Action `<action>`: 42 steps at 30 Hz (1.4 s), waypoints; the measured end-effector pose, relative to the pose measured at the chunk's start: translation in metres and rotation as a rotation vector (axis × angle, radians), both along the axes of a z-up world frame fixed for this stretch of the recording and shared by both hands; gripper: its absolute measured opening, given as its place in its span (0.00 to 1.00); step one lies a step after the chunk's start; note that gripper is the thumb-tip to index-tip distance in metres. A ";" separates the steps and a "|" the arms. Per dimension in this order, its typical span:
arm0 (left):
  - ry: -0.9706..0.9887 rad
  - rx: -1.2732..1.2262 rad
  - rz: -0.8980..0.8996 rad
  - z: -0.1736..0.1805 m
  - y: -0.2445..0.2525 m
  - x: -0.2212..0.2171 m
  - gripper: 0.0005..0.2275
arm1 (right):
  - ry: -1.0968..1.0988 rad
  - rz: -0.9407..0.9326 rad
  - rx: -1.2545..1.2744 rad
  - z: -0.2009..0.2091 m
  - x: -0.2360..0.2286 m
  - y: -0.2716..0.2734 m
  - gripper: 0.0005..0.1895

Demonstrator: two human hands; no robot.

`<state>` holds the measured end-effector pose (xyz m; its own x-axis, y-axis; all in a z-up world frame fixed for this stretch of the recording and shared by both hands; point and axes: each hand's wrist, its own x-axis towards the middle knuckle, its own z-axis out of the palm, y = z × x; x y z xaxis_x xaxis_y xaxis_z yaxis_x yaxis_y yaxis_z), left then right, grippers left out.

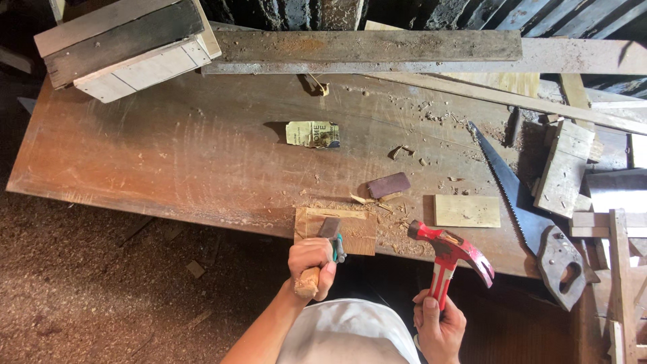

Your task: The person holds a small piece of wood and uses a chisel and hammer to carve it. They repeatedly strike the chisel to remove wood shavings and shape the piece.

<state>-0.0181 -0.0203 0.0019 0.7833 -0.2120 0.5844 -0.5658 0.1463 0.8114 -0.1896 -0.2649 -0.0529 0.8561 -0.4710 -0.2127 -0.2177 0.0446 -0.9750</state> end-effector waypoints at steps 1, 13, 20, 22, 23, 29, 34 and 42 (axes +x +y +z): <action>-0.016 -0.002 -0.012 -0.001 -0.001 0.001 0.11 | 0.007 0.003 -0.019 0.001 0.001 0.000 0.17; -0.024 0.093 -0.010 -0.006 -0.009 0.008 0.13 | 0.008 0.036 -0.024 0.009 0.004 -0.002 0.17; 0.072 0.189 0.023 -0.005 -0.022 0.026 0.13 | -0.005 0.056 -0.030 0.012 0.006 -0.001 0.17; 0.231 0.187 0.016 -0.003 -0.024 0.039 0.14 | -0.009 0.052 -0.034 0.013 0.006 -0.001 0.17; 0.258 0.184 -0.004 -0.002 -0.023 0.044 0.14 | -0.010 0.053 -0.023 0.014 0.005 -0.002 0.16; 0.234 0.203 -0.030 0.000 -0.024 0.059 0.13 | 0.020 0.063 -0.016 0.018 0.007 -0.004 0.16; 0.147 0.221 0.010 -0.008 -0.028 0.042 0.14 | 0.005 0.064 -0.003 0.021 0.005 -0.004 0.16; 0.031 0.182 0.030 -0.009 -0.025 0.032 0.13 | 0.032 0.063 -0.010 0.026 -0.003 0.006 0.15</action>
<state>0.0135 -0.0457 -0.0071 0.8078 -0.2884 0.5141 -0.5422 -0.0216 0.8400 -0.1921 -0.2590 -0.0266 0.8771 -0.4185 -0.2359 -0.2505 0.0206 -0.9679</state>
